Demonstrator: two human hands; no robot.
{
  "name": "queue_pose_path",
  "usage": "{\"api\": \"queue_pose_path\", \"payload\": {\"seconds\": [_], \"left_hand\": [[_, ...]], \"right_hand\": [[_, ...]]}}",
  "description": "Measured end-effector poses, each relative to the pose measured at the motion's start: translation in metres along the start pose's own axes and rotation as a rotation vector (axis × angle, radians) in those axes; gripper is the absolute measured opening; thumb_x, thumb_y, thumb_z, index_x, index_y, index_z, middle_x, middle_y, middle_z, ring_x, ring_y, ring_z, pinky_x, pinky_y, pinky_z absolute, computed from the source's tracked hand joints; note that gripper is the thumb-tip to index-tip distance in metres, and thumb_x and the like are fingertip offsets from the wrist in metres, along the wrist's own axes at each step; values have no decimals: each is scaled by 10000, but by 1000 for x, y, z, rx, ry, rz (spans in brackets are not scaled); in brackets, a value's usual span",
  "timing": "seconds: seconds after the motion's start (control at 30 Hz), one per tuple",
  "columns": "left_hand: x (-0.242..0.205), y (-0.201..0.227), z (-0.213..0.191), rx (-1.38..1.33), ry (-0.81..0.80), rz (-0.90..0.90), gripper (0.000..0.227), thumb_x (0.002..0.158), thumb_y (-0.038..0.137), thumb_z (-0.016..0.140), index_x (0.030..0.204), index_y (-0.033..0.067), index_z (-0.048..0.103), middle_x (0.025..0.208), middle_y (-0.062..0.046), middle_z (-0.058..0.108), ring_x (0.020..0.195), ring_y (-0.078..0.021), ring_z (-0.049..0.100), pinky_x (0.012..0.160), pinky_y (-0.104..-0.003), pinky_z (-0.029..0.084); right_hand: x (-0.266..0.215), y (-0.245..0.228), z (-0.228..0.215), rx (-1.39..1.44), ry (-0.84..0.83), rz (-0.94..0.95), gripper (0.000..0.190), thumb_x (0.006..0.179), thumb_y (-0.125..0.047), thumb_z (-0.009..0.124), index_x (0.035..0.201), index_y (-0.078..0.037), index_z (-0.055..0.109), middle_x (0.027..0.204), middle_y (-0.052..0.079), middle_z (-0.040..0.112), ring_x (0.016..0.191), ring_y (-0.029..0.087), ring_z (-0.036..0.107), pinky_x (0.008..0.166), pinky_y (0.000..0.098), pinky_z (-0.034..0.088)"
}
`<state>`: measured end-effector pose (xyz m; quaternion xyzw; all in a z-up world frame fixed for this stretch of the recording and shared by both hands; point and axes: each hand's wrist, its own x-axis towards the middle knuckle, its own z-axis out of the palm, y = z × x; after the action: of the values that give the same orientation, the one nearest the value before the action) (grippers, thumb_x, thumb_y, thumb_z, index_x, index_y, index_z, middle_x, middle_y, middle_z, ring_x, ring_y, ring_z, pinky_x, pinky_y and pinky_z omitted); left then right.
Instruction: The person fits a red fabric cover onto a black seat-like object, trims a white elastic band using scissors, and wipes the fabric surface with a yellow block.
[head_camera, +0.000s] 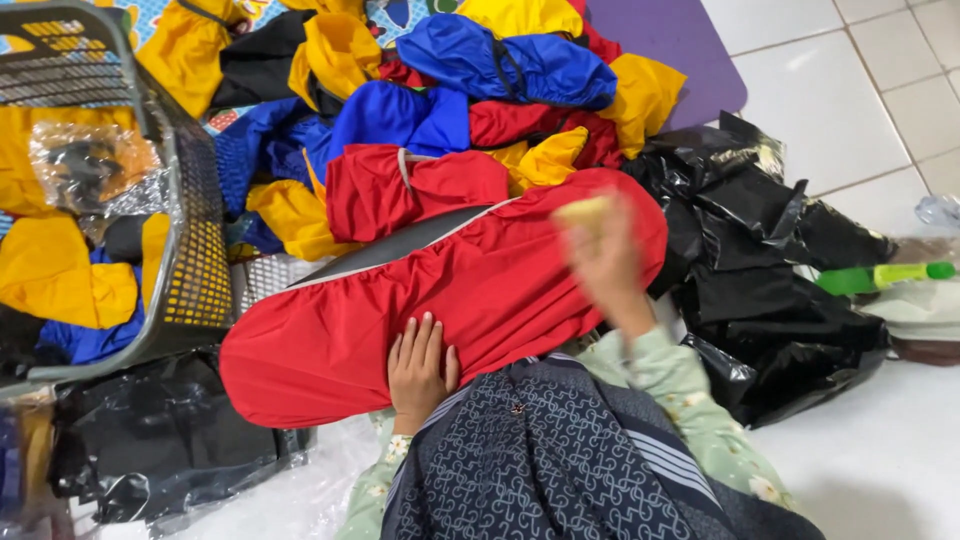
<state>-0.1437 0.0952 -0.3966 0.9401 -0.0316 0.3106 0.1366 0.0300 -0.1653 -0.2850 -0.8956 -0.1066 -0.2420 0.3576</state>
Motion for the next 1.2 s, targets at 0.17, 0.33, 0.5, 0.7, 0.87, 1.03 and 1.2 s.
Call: {"api": "queue_pose_path", "payload": {"seconds": [0.17, 0.33, 0.5, 0.7, 0.87, 1.03, 1.2], "left_hand": [[-1, 3, -1, -5, 7, -15, 419, 943, 341, 581, 1282, 122, 691, 1399, -85, 660, 1287, -294, 625, 1062, -441, 487], [-3, -1, 6, -39, -7, -12, 420, 946, 334, 591, 1289, 112, 690, 1401, -101, 657, 1287, -301, 625, 1066, -455, 483], [7, 4, -5, 42, -244, -15, 559, 968, 401, 550, 1482, 180, 555, 1592, -29, 487, 1444, -262, 475, 1130, -434, 387], [22, 8, -4, 4, -366, -30, 627, 980, 425, 483, 1564, 199, 442, 1621, -103, 410, 1465, -349, 383, 1199, -540, 258], [31, -1, -16, -52, -516, -33, 664, 975, 491, 517, 1573, 219, 420, 1639, -106, 371, 1480, -368, 350, 1195, -564, 233], [49, -55, -22, -154, -433, -139, 655, 950, 430, 657, 1517, 135, 515, 1556, -206, 476, 1330, -455, 521, 1111, -573, 389], [64, -95, 7, 19, -458, -251, 683, 1000, 539, 507, 1578, 181, 437, 1628, -97, 416, 1428, -376, 460, 1140, -545, 364]], "right_hand": [[-52, -67, 81, 141, -445, -698, 244, 1031, -277, 593, 1246, -184, 662, 1242, 19, 703, 1023, 264, 659, 900, 364, 519], [42, 55, 13, -392, -239, -786, 98, 945, -210, 688, 1007, -179, 758, 863, 42, 740, 775, 305, 685, 717, 452, 568], [46, 152, -91, -676, 251, -21, 445, 893, -70, 740, 1327, 27, 715, 1226, 193, 757, 914, 452, 664, 835, 490, 491], [-5, 21, -5, -202, -90, -81, 359, 1001, -357, 641, 1278, -129, 652, 960, 199, 692, 830, 417, 654, 701, 522, 504], [-39, -15, 56, 505, -735, -463, 287, 949, -350, 672, 1134, -149, 760, 1025, 95, 737, 985, 325, 682, 878, 437, 514], [28, 136, -5, 304, -605, -75, 288, 1023, -207, 561, 1189, -34, 719, 1198, 131, 692, 1223, 331, 610, 1174, 379, 382], [33, 141, -47, -565, 202, 106, 764, 846, -359, 839, 1506, -175, 500, 1297, 74, 649, 1055, 354, 683, 858, 455, 541]]}}
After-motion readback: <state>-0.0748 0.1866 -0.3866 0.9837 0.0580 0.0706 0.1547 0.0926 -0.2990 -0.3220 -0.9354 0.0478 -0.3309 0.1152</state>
